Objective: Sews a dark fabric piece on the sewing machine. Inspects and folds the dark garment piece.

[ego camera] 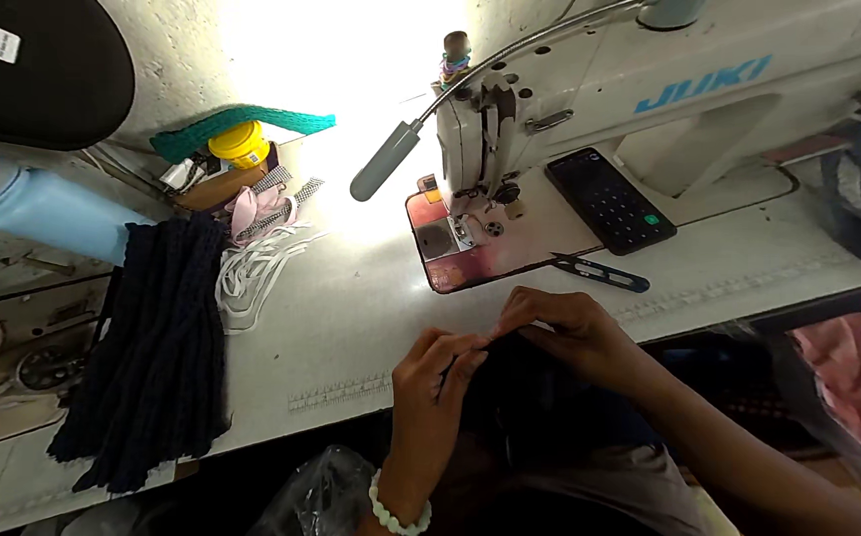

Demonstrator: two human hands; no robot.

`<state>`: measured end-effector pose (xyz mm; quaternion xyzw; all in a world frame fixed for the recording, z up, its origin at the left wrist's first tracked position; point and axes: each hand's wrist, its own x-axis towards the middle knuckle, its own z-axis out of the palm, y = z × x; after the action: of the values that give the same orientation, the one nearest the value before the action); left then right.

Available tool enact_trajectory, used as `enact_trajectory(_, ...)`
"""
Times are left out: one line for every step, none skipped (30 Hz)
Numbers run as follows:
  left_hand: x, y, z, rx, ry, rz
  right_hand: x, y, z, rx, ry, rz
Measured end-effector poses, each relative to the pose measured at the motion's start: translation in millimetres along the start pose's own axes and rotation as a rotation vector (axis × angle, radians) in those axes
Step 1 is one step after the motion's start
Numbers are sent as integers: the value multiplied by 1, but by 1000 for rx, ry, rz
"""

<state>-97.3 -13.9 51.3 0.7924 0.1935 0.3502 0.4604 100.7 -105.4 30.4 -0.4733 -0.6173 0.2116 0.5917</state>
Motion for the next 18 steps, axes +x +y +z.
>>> enact_trajectory(0,1,0,40,-21,24,0,0,-1,-61,23,-17)
enact_trajectory(0,1,-1,80,-45,42,0,-1,-3,-118,45,-21)
enact_trajectory(0,2,-1,110,-68,52,-1,-2,-6,-149,66,-10)
enact_trajectory(0,2,-1,132,-90,54,-2,-2,-7,-152,81,10)
enact_trajectory(-1,2,-1,144,-102,53,-3,-1,-7,-131,85,31)
enact_trajectory(-1,2,-2,151,-105,51,-3,0,-7,-93,78,45)
enact_trajectory(0,2,-2,150,-93,48,-3,1,-7,-53,64,54)
enact_trajectory(-1,2,-2,139,-72,41,-2,1,-7,-16,47,57)
enact_trajectory(-2,3,-1,122,-40,29,-2,1,-8,11,33,59)
enact_trajectory(-4,4,0,96,-8,12,-3,1,-9,20,30,64)
enact_trajectory(-5,4,1,64,23,-6,-5,0,-10,4,42,81)
enact_trajectory(-6,4,2,33,50,-22,-7,-1,-11,-25,77,108)
enact_trajectory(-5,3,3,13,72,-31,-10,-3,-11,-54,130,149)
enact_trajectory(-5,3,4,4,88,-31,-13,-5,-10,-71,195,194)
enact_trajectory(-4,2,5,3,98,-29,-16,-8,-8,-80,256,238)
enact_trajectory(-4,2,6,4,103,-26,-19,-11,-5,-81,298,275)
enact_trajectory(-3,2,8,8,103,-25,-22,-15,-1,-80,317,300)
enact_trajectory(-3,2,9,12,103,-27,-26,-17,2,-79,320,311)
